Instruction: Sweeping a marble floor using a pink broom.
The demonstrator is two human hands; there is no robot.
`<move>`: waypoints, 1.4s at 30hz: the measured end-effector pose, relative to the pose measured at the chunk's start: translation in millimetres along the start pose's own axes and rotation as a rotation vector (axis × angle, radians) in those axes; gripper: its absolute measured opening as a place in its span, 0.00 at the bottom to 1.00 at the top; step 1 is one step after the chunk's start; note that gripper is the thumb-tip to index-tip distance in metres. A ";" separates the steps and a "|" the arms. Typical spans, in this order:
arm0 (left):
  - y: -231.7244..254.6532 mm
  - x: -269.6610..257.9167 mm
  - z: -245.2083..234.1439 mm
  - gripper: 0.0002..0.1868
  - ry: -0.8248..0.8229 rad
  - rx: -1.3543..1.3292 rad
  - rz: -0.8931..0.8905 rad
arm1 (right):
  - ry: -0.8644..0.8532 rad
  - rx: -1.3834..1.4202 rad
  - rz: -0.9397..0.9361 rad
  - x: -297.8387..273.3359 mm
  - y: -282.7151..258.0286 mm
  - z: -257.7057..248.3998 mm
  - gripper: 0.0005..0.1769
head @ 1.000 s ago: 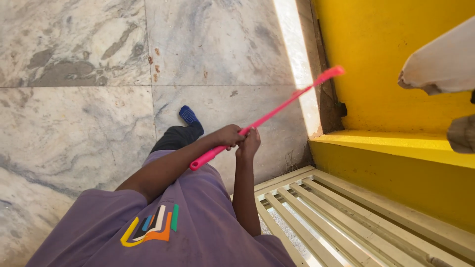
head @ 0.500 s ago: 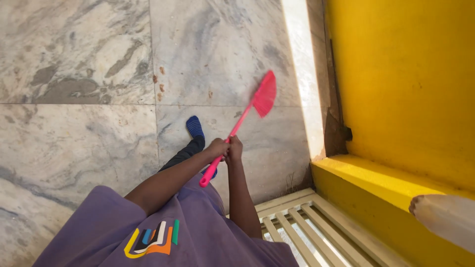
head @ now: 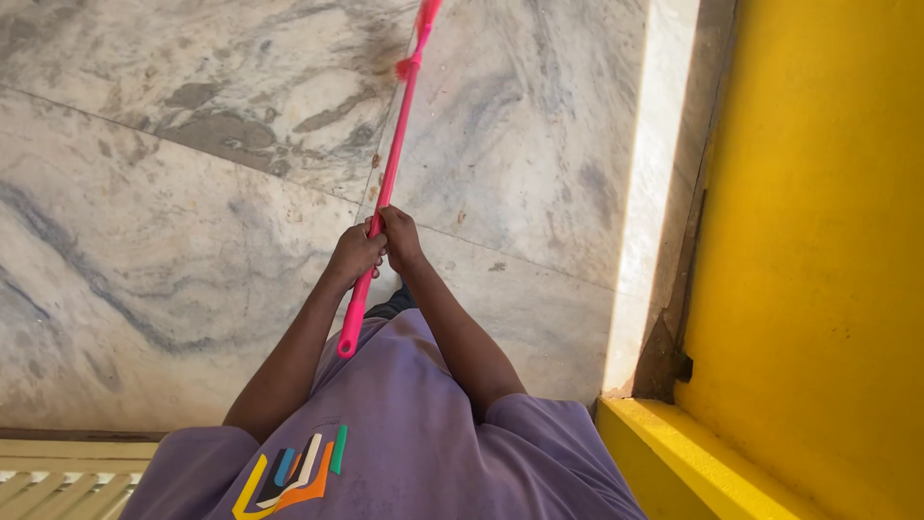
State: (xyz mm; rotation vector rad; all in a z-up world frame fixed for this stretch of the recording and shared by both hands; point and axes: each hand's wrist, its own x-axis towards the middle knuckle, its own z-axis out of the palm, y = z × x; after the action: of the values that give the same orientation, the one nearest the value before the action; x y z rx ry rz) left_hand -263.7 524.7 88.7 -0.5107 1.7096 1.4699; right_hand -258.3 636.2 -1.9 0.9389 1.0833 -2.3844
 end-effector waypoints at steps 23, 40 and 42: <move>-26.8 198.9 470.5 0.05 -0.996 0.558 -0.440 | 0.771 0.530 0.074 16.0 -111.4 -538.9 0.24; -25.3 321.5 367.8 0.13 0.122 -0.255 0.382 | -0.214 -0.269 0.354 167.0 -272.8 -239.8 0.11; -17.1 325.0 365.3 0.15 0.219 0.724 0.509 | -0.242 -0.280 0.246 147.2 -293.4 -216.3 0.14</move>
State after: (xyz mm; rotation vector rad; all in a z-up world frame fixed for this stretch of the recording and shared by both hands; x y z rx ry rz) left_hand -330.4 931.5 -175.0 0.1779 2.5006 1.0069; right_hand -435.2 983.3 -54.9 0.6280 1.1004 -2.0207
